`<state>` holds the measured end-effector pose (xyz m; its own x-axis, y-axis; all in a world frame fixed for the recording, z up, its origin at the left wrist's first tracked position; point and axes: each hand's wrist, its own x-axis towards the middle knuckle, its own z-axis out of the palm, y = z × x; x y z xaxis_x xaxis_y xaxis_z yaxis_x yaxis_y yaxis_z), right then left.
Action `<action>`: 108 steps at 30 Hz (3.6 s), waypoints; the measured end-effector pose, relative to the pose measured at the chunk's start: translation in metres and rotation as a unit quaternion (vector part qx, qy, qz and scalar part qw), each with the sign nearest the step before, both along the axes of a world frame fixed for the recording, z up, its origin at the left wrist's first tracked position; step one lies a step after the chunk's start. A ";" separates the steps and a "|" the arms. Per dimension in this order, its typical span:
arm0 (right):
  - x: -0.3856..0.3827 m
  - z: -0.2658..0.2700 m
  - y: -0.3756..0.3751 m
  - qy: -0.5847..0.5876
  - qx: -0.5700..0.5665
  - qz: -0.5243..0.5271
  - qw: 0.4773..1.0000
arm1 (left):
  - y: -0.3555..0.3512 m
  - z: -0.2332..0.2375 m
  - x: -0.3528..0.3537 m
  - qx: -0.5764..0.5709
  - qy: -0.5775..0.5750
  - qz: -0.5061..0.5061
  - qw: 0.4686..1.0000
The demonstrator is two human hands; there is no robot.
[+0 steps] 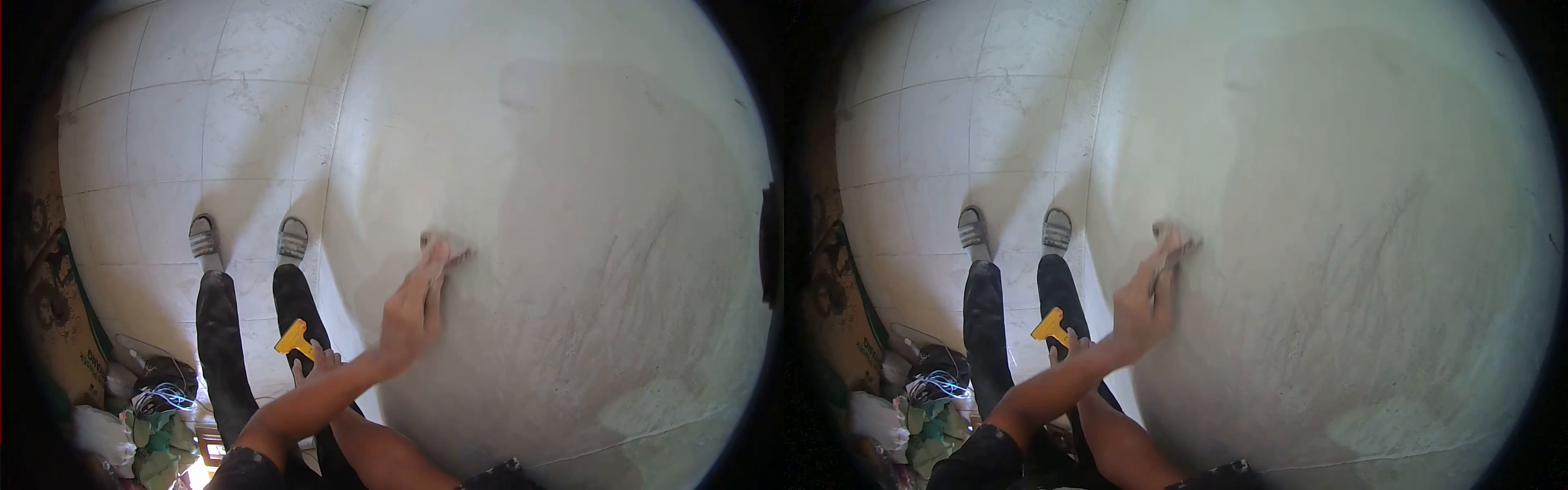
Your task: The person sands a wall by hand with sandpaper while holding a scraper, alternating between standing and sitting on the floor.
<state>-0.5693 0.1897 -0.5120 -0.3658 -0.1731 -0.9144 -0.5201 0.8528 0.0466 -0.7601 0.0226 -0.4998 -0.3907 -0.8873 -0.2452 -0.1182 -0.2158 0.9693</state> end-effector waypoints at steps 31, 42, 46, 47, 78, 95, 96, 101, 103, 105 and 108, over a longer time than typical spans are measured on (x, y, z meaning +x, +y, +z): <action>0.004 -0.006 0.009 0.014 -0.002 0.052 0.999 | -0.013 -0.021 -0.006 -0.078 0.015 0.035 0.996; 0.022 -0.014 0.053 0.011 -0.068 0.085 0.994 | -0.036 -0.047 -0.008 -0.023 0.001 -0.056 0.998; 0.017 -0.010 0.032 -0.010 -0.042 0.126 0.991 | -0.034 -0.039 -0.010 0.015 -0.050 -0.083 0.995; 0.021 -0.012 0.026 0.045 -0.062 0.063 0.995 | -0.007 -0.012 0.012 0.046 -0.011 -0.086 0.995; 0.003 -0.005 0.015 -0.008 0.047 -0.003 0.999 | -0.026 -0.041 0.004 0.187 0.034 -0.133 0.973; 0.014 0.002 0.003 0.054 -0.122 0.066 0.989 | -0.015 -0.023 -0.028 -0.270 0.349 -0.303 0.845; 0.011 0.006 -0.013 0.046 -0.065 0.037 0.996 | -0.049 -0.043 -0.015 -0.112 0.351 -0.183 0.912; 0.027 0.018 -0.034 0.091 -0.066 0.018 0.994 | -0.098 -0.095 0.077 0.119 -0.115 -0.283 0.945; 0.027 0.019 -0.049 0.114 -0.094 0.010 0.989 | -0.067 -0.057 0.143 0.236 0.034 -0.231 0.943; 0.027 0.016 -0.060 0.115 -0.087 0.016 0.989 | -0.050 -0.022 0.203 0.396 0.148 -0.155 0.893; 0.028 0.022 -0.070 0.130 -0.103 -0.011 0.986 | -0.030 0.021 0.297 0.516 0.230 -0.039 0.824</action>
<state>-0.5417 0.1194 -0.4900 -0.5895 -0.3356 -0.7348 -0.4954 0.8687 0.0008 -0.4626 -0.0072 -0.4786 -0.6983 -0.2665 -0.6643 0.1582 -0.9626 0.2199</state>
